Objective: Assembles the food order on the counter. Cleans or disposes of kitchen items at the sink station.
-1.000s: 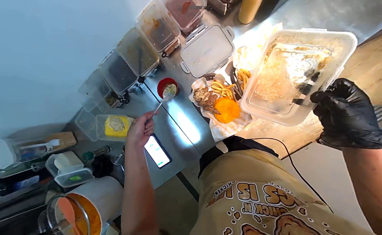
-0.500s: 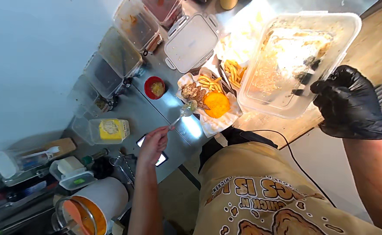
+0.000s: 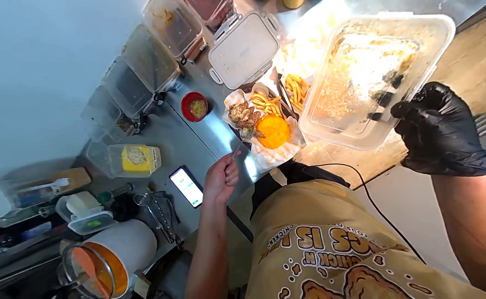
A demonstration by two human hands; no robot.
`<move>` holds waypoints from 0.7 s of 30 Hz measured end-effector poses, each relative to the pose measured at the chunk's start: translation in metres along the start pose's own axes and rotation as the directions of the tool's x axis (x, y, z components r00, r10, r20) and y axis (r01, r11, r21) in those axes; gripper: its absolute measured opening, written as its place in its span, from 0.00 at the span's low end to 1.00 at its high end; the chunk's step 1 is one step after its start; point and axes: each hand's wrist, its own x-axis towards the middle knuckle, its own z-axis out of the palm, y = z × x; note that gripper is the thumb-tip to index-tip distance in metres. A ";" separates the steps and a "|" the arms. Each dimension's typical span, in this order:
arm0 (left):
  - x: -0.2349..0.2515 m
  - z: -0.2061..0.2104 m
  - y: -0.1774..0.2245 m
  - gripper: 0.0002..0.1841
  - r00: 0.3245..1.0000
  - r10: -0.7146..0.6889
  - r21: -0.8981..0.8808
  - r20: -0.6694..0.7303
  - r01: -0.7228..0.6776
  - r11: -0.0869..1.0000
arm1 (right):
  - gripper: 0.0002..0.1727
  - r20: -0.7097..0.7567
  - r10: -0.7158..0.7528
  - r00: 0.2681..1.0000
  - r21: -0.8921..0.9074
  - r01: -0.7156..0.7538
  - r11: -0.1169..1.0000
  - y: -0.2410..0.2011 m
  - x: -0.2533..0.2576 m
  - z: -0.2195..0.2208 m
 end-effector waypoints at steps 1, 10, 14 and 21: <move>-0.001 0.008 0.000 0.19 1.000 -0.012 -0.036 0.004 0.012 0.999 | 0.16 0.002 -0.005 1.000 0.007 0.005 1.000 0.001 0.000 0.000; -0.016 0.052 -0.001 0.16 0.997 0.018 -0.087 -0.073 -0.024 0.996 | 0.17 0.010 0.012 1.000 0.010 -0.012 1.000 -0.001 -0.001 0.004; -0.016 0.061 0.000 0.16 0.998 0.004 -0.073 -0.056 -0.008 0.997 | 0.17 0.013 0.029 0.999 0.001 -0.029 1.000 0.001 -0.001 0.005; -0.018 0.058 -0.003 0.16 0.999 -0.005 -0.133 -0.054 -0.002 0.991 | 0.16 0.006 0.027 1.000 0.013 -0.027 1.000 0.002 0.001 0.006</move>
